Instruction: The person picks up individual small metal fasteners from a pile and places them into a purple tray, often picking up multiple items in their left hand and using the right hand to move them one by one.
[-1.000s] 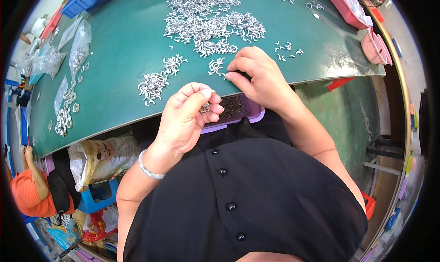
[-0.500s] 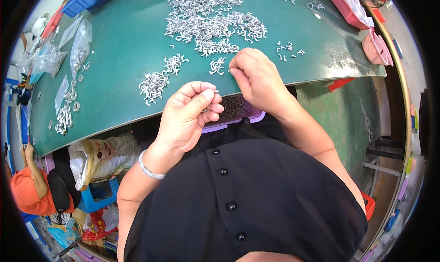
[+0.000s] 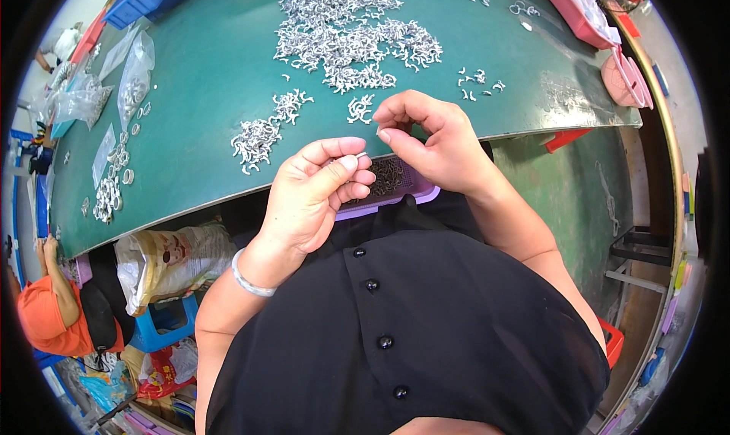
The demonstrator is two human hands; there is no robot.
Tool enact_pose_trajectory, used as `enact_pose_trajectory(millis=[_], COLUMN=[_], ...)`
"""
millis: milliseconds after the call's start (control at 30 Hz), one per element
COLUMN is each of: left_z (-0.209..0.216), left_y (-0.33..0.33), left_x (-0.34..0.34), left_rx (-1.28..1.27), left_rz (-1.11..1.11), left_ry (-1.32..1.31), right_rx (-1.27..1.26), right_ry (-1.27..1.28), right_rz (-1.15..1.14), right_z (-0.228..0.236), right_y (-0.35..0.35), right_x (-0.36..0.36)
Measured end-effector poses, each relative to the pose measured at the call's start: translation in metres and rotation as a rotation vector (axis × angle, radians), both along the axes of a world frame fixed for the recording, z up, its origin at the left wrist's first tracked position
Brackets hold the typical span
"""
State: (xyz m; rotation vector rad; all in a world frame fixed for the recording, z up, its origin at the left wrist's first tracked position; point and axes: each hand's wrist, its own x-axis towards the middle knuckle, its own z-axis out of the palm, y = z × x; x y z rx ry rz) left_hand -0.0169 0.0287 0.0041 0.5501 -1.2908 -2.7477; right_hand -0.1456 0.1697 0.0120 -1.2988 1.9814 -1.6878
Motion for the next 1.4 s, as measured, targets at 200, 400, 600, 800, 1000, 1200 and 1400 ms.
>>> enact_pose_trajectory(millis=[200, 400, 600, 800, 1000, 1200, 1400], left_z=[-0.0032, -0.0009, 0.0008, 0.0029, 0.0027, 0.0028, 0.0017], left_y=[-0.002, 0.0016, 0.0019, 0.0027, 0.0013, 0.0, 0.0002], left_x=[-0.0001, -0.0017, -0.0002, -0.0002, 0.0007, 0.002, 0.004], left_rx=[0.017, -0.067, -0.1, -0.101, -0.059, 0.008, -0.105], left_rz=[-0.019, 0.003, -0.017, -0.009, -0.02, -0.028, -0.038], left_ry=[0.051, 0.027, 0.033, 0.025, 0.047, 0.065, 0.023], right_rx=[-0.037, 0.008, 0.055, -0.033, -0.103, -0.113, -0.133], right_ry=[0.227, 0.275, 0.352, 0.499, 0.69, 0.792, 0.646], right_rz=[0.191, 0.196, 0.22, 0.2, 0.186, 0.189, 0.157], right_z=[-0.003, -0.0036, -0.002, -0.0018, -0.001, 0.002, -0.001], right_y=[-0.0002, -0.0008, 0.0001, -0.0009, -0.002, -0.0021, 0.0], right_x=[-0.0041, -0.0023, -0.001, -0.0003, -0.0003, 0.0015, 0.0014])
